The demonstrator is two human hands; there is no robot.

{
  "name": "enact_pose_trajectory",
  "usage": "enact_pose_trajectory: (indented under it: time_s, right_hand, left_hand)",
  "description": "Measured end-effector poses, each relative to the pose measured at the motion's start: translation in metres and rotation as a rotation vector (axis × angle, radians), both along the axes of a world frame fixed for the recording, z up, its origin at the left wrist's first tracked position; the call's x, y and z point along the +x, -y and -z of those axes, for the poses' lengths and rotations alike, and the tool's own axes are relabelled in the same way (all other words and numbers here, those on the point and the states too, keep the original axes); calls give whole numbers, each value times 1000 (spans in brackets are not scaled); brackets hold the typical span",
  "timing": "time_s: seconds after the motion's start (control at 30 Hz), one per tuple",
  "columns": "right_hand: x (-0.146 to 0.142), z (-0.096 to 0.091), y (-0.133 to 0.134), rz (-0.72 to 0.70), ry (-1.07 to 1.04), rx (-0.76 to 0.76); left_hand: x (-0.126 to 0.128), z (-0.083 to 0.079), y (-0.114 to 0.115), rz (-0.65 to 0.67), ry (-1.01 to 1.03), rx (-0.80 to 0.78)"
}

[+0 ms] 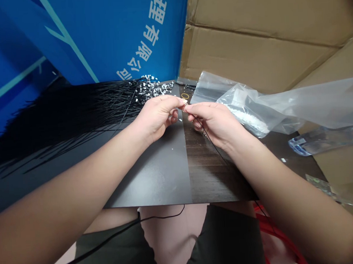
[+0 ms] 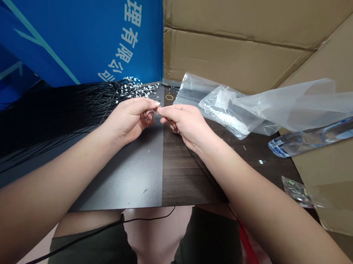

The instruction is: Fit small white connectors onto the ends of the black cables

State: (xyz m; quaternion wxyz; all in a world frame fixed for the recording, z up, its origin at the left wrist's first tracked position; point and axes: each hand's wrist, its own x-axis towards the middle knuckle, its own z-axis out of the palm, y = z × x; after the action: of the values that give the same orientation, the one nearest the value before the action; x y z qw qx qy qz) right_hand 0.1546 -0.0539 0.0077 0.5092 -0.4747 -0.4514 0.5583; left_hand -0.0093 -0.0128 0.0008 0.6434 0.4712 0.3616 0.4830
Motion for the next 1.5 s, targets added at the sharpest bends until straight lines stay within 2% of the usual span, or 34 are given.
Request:
enact_pose_trajectory:
  time_s: [1.5]
  right_hand:
    - [1,0,1,-5,-35,-16]
  left_hand:
    - [0,-1,2,6,21,-2]
